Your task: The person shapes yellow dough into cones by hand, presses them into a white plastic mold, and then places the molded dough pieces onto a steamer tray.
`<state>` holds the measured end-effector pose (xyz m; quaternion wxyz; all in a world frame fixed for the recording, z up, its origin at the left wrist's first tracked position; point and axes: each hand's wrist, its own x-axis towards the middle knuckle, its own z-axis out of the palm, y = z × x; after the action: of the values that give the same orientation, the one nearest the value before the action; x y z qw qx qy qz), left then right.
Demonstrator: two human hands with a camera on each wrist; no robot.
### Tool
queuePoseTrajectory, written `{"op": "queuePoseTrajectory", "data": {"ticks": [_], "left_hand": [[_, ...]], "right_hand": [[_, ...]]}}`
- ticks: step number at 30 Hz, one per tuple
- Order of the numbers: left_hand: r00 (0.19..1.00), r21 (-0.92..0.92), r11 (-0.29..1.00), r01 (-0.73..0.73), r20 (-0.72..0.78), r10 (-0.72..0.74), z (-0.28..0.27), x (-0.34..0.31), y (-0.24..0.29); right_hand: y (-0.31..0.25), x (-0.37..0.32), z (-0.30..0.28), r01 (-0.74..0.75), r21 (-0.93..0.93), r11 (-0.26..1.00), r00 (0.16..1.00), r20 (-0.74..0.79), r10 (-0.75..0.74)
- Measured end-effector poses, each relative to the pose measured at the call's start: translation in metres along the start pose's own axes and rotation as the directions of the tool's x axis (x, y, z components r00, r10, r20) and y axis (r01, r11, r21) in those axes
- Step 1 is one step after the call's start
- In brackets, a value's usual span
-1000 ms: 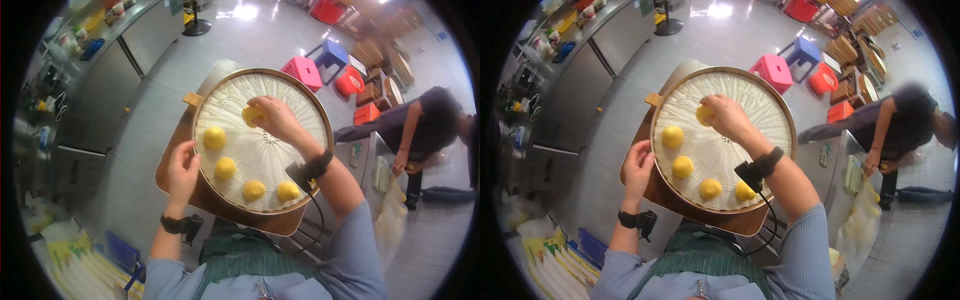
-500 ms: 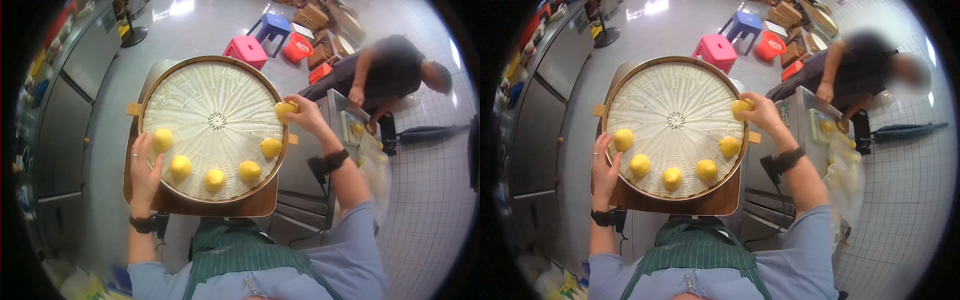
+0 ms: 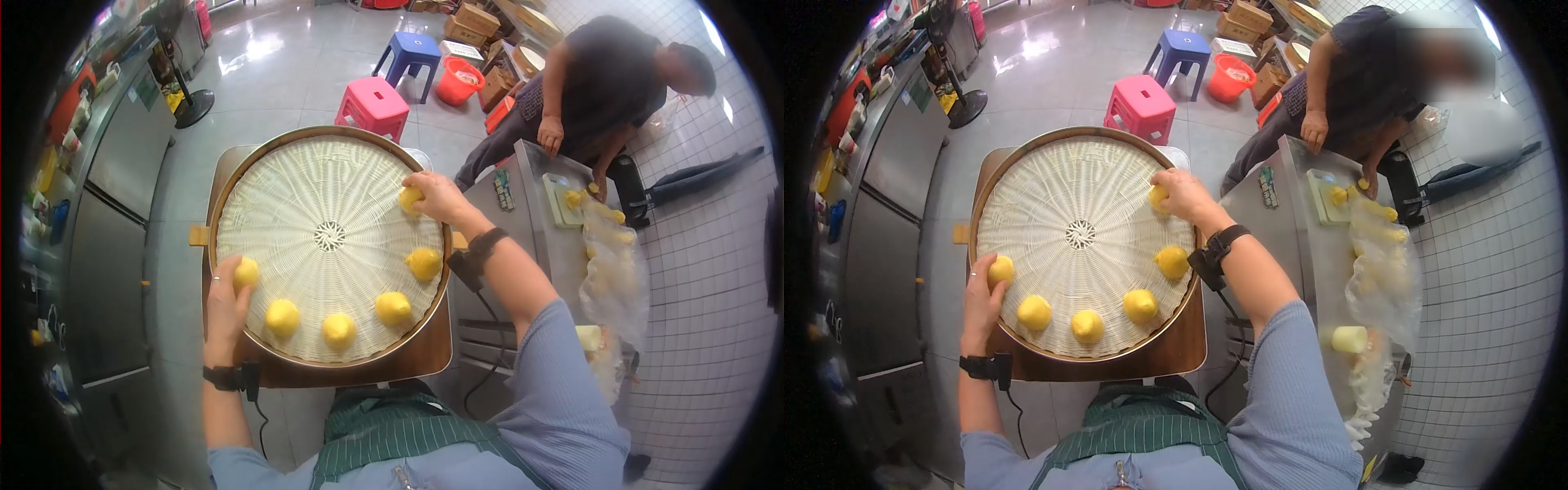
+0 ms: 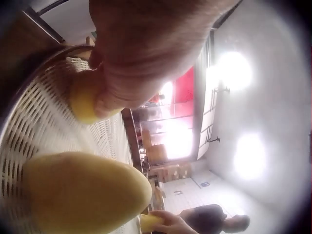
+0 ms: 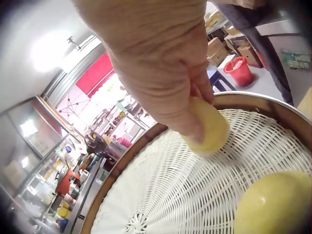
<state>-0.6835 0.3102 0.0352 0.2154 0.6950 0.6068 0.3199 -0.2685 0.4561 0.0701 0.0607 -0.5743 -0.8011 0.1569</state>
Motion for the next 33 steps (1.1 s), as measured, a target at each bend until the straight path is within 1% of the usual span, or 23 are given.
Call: {"op": "queuePoseTrajectory", "data": {"ticks": [1, 3, 5, 7, 9, 10, 12, 13, 15, 16, 18, 19, 20, 22, 23, 25, 26, 27, 28, 29, 30, 32, 33], "left_hand": [[1.000, 0.013, 1.000, 0.015, -0.008, -0.015, -0.001, 0.000, 0.001], [1.000, 0.023, 0.999, 0.023, -0.002, -0.023, 0.000, -0.001, 0.002], [1.000, 0.040, 0.999, 0.024, 0.012, -0.025, -0.003, -0.005, 0.003], [0.998, 0.024, 0.998, 0.063, 0.025, -0.063, -0.003, -0.006, 0.004], [1.000, 0.064, 0.998, 0.016, -0.002, -0.016, -0.003, -0.008, 0.005], [0.999, 0.100, 0.995, -0.020, -0.025, 0.023, -0.003, -0.009, 0.005], [0.999, 0.083, 0.996, -0.023, -0.047, 0.027, -0.003, -0.011, 0.005], [0.996, 0.063, 0.998, -0.024, -0.079, 0.029, 0.000, -0.007, 0.005], [0.998, 0.051, 0.998, -0.028, -0.059, 0.031, 0.003, -0.008, -0.006], [0.999, 0.042, 0.998, -0.036, -0.036, 0.038, 0.004, -0.009, -0.008], [0.999, 0.070, 0.997, -0.023, -0.038, 0.026, 0.005, -0.007, -0.005], [0.999, 0.097, 0.995, -0.009, -0.047, 0.014, 0.005, -0.006, -0.002], [0.999, 0.102, 0.995, -0.008, -0.045, 0.012, 0.005, -0.006, 0.003], [0.984, 0.106, 0.991, -0.083, -0.146, 0.098, 0.004, -0.006, 0.018], [0.986, 0.111, 0.991, -0.080, -0.139, 0.095, 0.006, -0.009, 0.027], [0.966, 0.104, 0.962, -0.254, -0.031, 0.258, 0.013, -0.016, 0.051], [0.955, 0.064, 0.953, -0.297, 0.012, 0.296, 0.019, -0.020, 0.062], [0.942, 0.025, 0.943, -0.332, 0.053, 0.331, 0.024, -0.026, 0.072], [0.934, -0.040, 0.937, -0.346, 0.083, 0.349, 0.029, -0.031, 0.082], [0.925, -0.106, 0.929, -0.353, 0.110, 0.364, 0.034, -0.038, 0.091], [0.933, -0.094, 0.938, -0.333, 0.111, 0.342, 0.039, -0.045, 0.099], [0.876, -0.175, 0.893, -0.415, 0.189, 0.444, 0.049, -0.053, 0.109], [0.878, -0.166, 0.895, -0.413, 0.187, 0.440, 0.052, -0.055, 0.108]], "right_hand": [[0.003, 0.001, 0.005, 0.001, 0.004, 1.000, 1.000, -0.004, -0.001], [0.011, 0.003, 0.014, -0.005, 0.036, 0.999, 0.999, 0.047, 0.003], [0.016, -0.002, 0.023, -0.002, 0.068, 0.998, 1.000, 0.030, 0.000], [0.013, -0.009, 0.017, 0.006, 0.086, 0.996, 1.000, 0.007, -0.006], [0.005, -0.030, 0.011, 0.032, 0.163, 0.986, 0.979, -0.205, 0.003], [0.004, -0.041, 0.006, 0.031, 0.164, 0.986, 0.977, -0.212, 0.005], [0.003, -0.065, -0.006, -0.074, 0.227, 0.971, 0.990, -0.104, 0.099], [-0.003, -0.073, -0.014, -0.067, 0.220, 0.973, 0.989, -0.113, 0.093], [-0.019, -0.102, -0.017, 0.020, 0.245, 0.969, 0.999, 0.032, -0.029], [-0.023, -0.112, -0.010, 0.015, 0.249, 0.968, 0.999, 0.037, -0.025], [-0.029, -0.122, 0.004, 0.052, 0.223, 0.973, 0.992, 0.103, -0.077], [-0.030, -0.121, 0.011, 0.052, 0.190, 0.980, 0.988, 0.132, -0.078], [-0.030, -0.122, 0.015, 0.053, 0.196, 0.979, 0.988, 0.132, -0.080], [-0.035, -0.122, 0.021, 0.041, 0.122, 0.992, 0.990, 0.132, -0.057], [-0.037, -0.124, 0.022, 0.039, 0.130, 0.991, 0.989, 0.136, -0.057], [-0.044, -0.127, 0.019, 0.051, 0.105, 0.993, 0.990, 0.129, -0.064], [-0.048, -0.127, 0.019, 0.063, 0.111, 0.992, 0.988, 0.133, -0.078], [-0.050, -0.130, 0.019, 0.117, 0.050, 0.992, 0.993, -0.008, -0.117], [-0.057, -0.133, 0.016, 0.162, -0.014, 0.987, 0.976, -0.144, -0.162], [-0.065, -0.136, 0.011, 0.202, 0.006, 0.979, 0.968, -0.153, -0.199], [-0.075, -0.139, 0.008, 0.218, 0.021, 0.976, 0.967, -0.141, -0.213], [-0.090, -0.148, 0.008, 0.260, 0.216, 0.941, 0.957, 0.071, -0.281], [-0.094, -0.153, 0.016, 0.326, 0.191, 0.926, 0.940, 0.037, -0.339]]}}
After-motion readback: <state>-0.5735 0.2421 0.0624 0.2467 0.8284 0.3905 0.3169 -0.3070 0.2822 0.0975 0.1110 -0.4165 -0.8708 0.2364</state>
